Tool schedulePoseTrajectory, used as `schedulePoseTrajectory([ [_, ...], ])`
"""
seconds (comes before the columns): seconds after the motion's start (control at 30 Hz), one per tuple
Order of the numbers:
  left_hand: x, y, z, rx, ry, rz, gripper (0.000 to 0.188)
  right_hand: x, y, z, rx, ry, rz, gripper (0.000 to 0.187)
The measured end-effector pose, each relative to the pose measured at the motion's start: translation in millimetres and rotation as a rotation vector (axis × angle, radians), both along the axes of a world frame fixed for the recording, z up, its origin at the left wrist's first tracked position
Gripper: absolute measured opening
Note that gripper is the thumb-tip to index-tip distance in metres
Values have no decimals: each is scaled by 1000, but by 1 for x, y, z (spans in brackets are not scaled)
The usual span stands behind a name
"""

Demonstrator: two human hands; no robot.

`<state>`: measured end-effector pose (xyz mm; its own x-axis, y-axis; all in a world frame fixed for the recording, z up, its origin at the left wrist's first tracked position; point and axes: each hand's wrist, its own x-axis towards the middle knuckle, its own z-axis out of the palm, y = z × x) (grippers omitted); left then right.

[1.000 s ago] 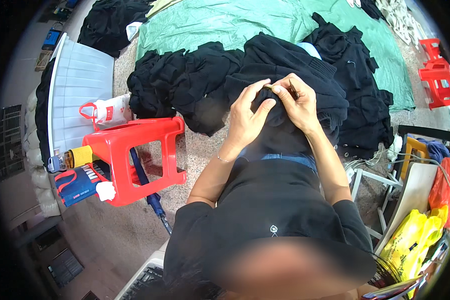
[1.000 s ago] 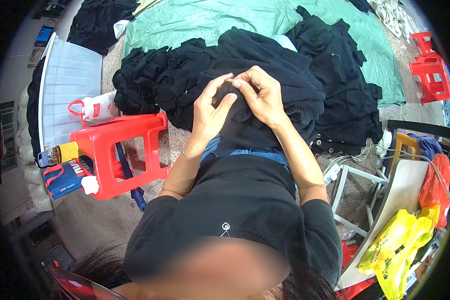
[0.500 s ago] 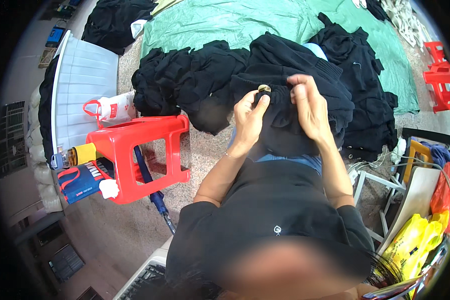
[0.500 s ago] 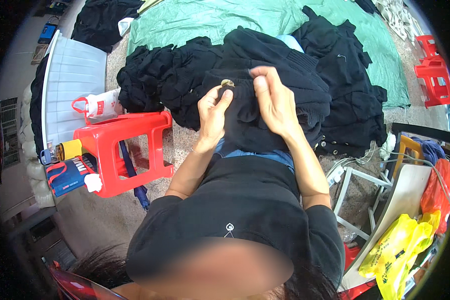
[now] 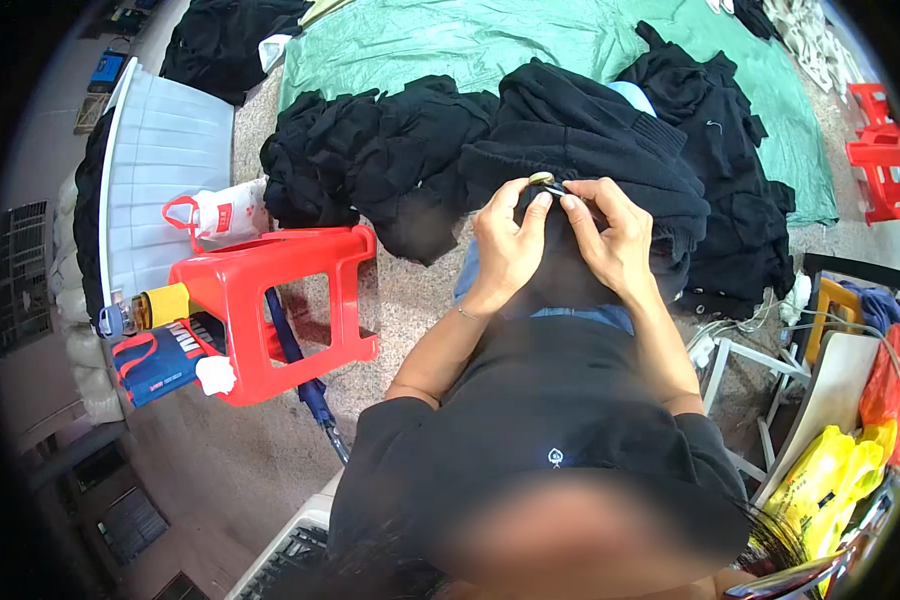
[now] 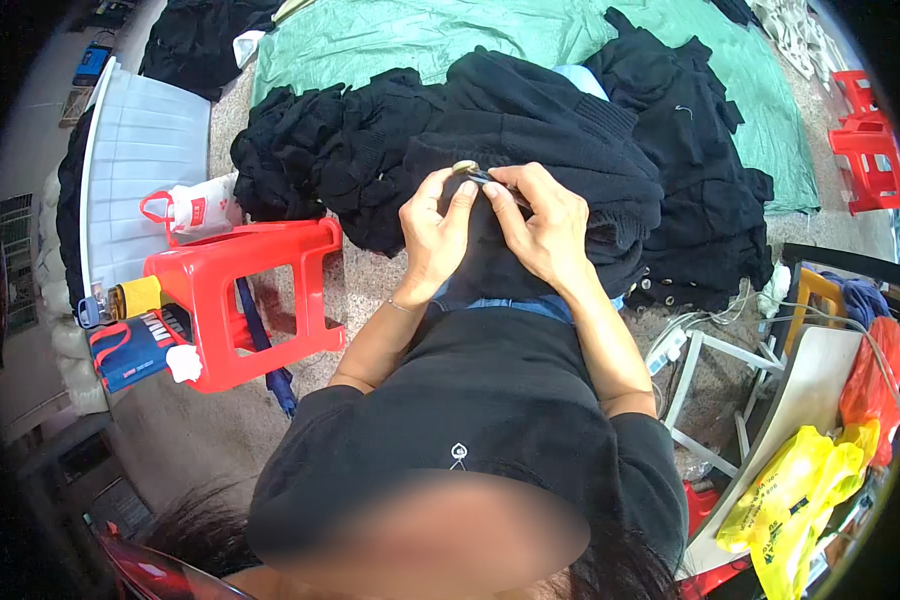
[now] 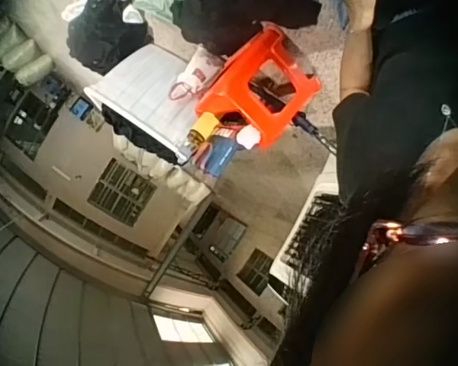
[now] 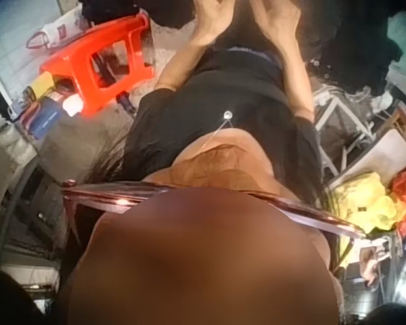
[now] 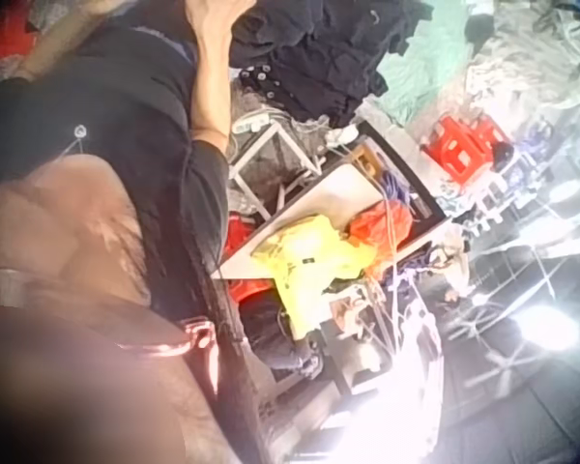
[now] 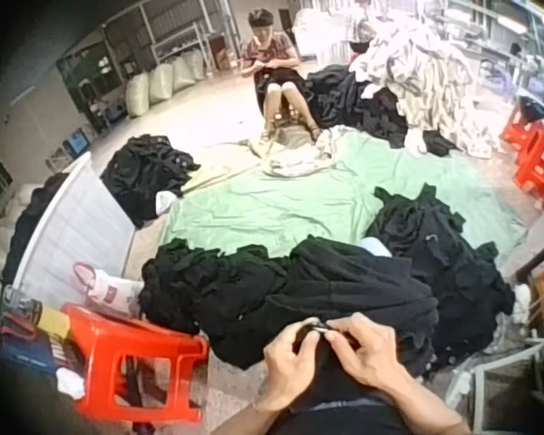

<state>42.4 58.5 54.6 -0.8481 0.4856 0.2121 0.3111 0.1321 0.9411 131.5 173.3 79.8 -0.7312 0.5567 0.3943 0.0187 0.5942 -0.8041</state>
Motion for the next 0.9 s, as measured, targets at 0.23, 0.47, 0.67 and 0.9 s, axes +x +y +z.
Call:
schedulePoseTrajectory([
  [0.23, 1, 1, -2, 18, 17, -20, 21, -1, 3, -9, 90, 32, 12, 11],
  [0.47, 0, 1, -7, -5, 30, -9, 21, -1, 2, -9, 119, 33, 0, 12],
  [0.67, 2, -1, -6, -24, 19, -15, 21, 0, 2, -13, 274, 54, -2, 11],
  [0.9, 1, 0, -4, -2, 25, -11, 20, 3, -2, -10, -43, 23, -7, 10],
])
